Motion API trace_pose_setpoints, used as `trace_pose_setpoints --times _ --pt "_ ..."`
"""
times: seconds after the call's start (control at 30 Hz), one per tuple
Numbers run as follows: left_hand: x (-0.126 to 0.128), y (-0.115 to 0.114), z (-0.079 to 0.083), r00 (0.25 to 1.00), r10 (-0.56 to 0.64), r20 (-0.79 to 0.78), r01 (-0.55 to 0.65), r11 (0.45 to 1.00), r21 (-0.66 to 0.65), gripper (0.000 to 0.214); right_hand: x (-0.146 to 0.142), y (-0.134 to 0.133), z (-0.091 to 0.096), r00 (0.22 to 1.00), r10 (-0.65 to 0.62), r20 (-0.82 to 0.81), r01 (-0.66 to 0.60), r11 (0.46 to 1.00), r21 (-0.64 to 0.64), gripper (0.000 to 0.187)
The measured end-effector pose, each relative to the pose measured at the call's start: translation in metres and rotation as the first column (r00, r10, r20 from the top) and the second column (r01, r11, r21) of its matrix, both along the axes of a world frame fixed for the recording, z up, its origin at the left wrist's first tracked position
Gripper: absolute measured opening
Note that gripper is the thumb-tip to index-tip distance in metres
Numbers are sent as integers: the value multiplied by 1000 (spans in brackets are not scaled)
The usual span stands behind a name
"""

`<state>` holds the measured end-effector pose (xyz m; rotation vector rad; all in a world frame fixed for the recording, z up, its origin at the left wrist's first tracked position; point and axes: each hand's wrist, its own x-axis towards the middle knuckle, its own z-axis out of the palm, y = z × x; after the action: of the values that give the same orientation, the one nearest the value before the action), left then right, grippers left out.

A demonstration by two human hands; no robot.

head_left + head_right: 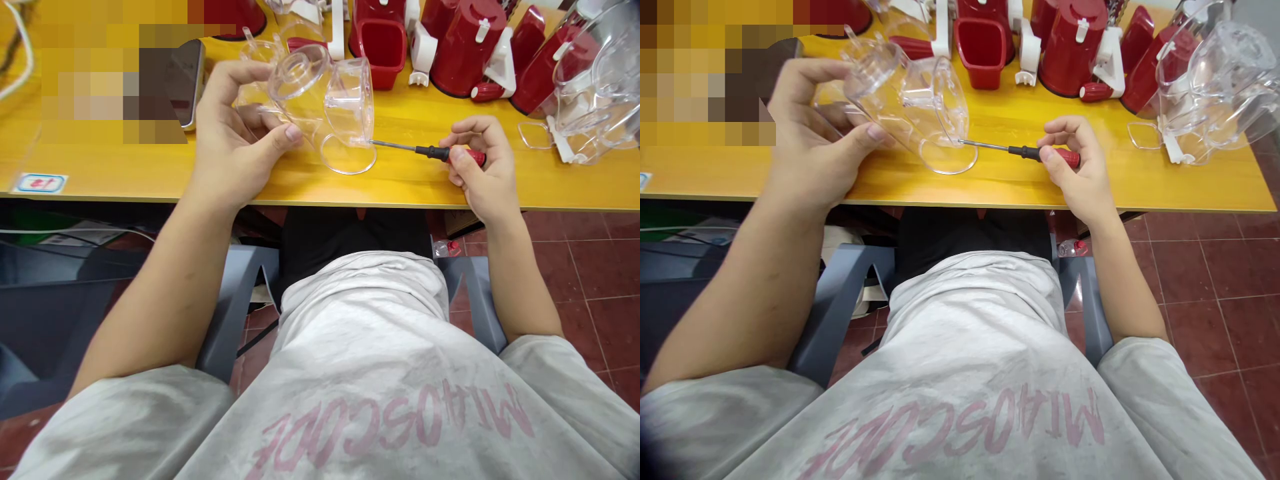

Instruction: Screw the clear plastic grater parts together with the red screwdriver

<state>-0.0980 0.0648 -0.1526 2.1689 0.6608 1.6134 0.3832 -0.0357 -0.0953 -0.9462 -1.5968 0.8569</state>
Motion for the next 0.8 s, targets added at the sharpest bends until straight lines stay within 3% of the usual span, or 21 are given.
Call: trace_pose_setpoints --times 0.23,0.47,0.8 --pt "1 0 0 999 54 7 -54 999 5 93 -10 -9 8 998 -42 -57 39 998 -50 61" --pt "0 -3 1 1000 27 -6 -28 998 -62 93 3 0 1 997 0 -80 1 1000 13 84" --pt "0 1 -3 999 50 10 -50 999 -22 100 -12 -15 16 999 -45 -22 43 994 -99 62"
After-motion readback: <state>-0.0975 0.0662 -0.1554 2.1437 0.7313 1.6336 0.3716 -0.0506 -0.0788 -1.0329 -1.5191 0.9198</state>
